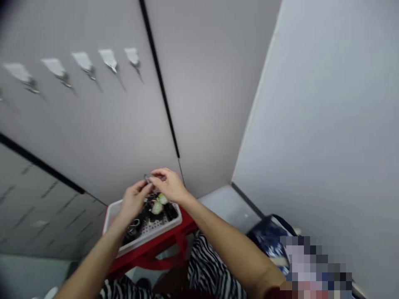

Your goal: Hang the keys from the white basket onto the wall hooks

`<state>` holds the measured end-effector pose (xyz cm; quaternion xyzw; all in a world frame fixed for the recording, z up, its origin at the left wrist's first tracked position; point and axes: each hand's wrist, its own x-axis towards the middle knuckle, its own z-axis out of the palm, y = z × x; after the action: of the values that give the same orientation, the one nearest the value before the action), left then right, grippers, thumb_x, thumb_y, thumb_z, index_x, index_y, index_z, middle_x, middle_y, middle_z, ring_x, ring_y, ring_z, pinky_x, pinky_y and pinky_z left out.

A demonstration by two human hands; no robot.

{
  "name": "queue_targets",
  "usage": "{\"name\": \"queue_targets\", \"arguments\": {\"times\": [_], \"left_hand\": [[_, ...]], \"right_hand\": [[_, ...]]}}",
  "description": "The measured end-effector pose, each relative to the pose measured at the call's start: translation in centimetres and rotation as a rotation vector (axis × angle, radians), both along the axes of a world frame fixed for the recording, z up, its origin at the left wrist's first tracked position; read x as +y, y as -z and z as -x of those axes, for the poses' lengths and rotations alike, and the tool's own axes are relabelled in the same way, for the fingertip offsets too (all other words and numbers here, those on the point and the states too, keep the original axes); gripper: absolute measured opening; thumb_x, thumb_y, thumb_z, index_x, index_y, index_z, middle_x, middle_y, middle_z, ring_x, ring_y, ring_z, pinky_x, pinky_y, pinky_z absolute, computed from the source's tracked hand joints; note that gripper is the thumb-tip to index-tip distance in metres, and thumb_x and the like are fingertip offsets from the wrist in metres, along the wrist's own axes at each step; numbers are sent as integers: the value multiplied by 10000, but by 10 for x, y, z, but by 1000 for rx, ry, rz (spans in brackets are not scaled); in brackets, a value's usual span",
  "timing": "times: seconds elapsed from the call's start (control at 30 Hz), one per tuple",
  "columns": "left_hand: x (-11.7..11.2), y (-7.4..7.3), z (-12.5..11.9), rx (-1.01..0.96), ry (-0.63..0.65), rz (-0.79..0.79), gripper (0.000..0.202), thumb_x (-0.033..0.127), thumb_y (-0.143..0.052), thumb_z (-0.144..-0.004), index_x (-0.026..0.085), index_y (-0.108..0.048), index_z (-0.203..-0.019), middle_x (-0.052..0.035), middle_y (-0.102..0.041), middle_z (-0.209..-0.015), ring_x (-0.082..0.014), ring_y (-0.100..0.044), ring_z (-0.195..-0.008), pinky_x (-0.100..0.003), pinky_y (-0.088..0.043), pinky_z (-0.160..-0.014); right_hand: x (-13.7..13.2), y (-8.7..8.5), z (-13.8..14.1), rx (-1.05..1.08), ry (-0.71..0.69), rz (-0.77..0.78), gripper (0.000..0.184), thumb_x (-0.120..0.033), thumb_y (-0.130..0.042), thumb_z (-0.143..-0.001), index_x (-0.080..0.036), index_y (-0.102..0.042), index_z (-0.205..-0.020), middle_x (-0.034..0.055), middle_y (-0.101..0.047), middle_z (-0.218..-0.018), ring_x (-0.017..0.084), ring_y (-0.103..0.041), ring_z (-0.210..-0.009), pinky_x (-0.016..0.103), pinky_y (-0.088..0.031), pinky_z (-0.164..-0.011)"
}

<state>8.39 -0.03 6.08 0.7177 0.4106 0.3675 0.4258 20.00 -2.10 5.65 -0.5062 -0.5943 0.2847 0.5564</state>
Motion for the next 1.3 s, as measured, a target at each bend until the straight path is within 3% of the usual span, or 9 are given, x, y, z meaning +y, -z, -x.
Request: {"name": "queue_targets", "arguments": {"times": [0.13,0.33,0.47,0.57,0.67,0.83,1.0,1.1,1.3], "left_hand": [[0,-6,1,-132,46,72,285,303,-432,-644,112,-550,-820,-18,-583,-697,-107,-496,-642,-222,-375,-630],[-1,-24,6,-493,-26,330,276,311,-484,-604,105,-531,-782,-5,-541,-591,-66,-478,-520,-193,-368,-539],[1,-27,3,-655,-49,403,217,277,-492,-601,112,-520,-739,20,-502,-561,-47,-465,-501,-191,-364,-543],[6,-26,2,-729,-87,428,184,253,-479,-613,110,-516,-725,22,-497,-563,-40,-465,-506,-207,-371,-602],[12,-27,6,-676,-95,425,198,238,-470,-622,110,-510,-767,-6,-526,-641,-62,-490,-576,-230,-375,-641],[8,-19,24,-407,-266,79,260,239,-470,-622,139,-482,-862,-45,-522,-884,-111,-472,-806,-244,-352,-726],[-16,18,31,-152,52,213,249,255,-470,-625,123,-498,-834,-44,-549,-852,-122,-479,-786,-245,-357,-722],[-22,33,29,-140,110,276,262,247,-485,-610,108,-498,-832,-26,-566,-723,-107,-495,-660,-227,-379,-634],[-4,16,52,-26,-29,162,266,290,-436,-638,123,-528,-823,8,-551,-572,-92,-480,-538,-211,-373,-562]], "right_hand": [[1,-10,-2,4,-148,46,261,-278,-433,-662,-143,-519,-868,46,-550,-834,114,-495,-732,255,-381,-668],[-14,17,3,79,-508,229,345,-244,-492,-627,-150,-457,-957,40,-524,-882,125,-472,-810,273,-352,-736],[-16,28,9,280,-523,282,451,-218,-528,-595,-171,-376,-1018,20,-516,-836,103,-479,-762,252,-369,-692],[-16,25,14,404,-550,383,324,-258,-491,-624,-165,-420,-926,5,-529,-719,92,-496,-649,243,-387,-615],[-18,21,19,530,-593,428,197,-270,-450,-644,-160,-441,-807,-4,-531,-626,94,-500,-579,245,-387,-579],[-17,16,19,718,-521,299,192,-272,-394,-640,-156,-451,-781,14,-543,-631,110,-504,-584,259,-380,-598],[-12,3,14,756,-407,293,222,-313,-337,-639,-152,-469,-714,37,-542,-610,135,-504,-608,276,-385,-603],[-9,-1,14,831,-353,296,231,-333,-319,-649,-156,-468,-648,37,-533,-592,137,-504,-616,279,-388,-619],[-7,1,10,883,-325,259,170,-312,-377,-657,-170,-466,-681,0,-532,-603,115,-504,-602,281,-383,-640]]}}
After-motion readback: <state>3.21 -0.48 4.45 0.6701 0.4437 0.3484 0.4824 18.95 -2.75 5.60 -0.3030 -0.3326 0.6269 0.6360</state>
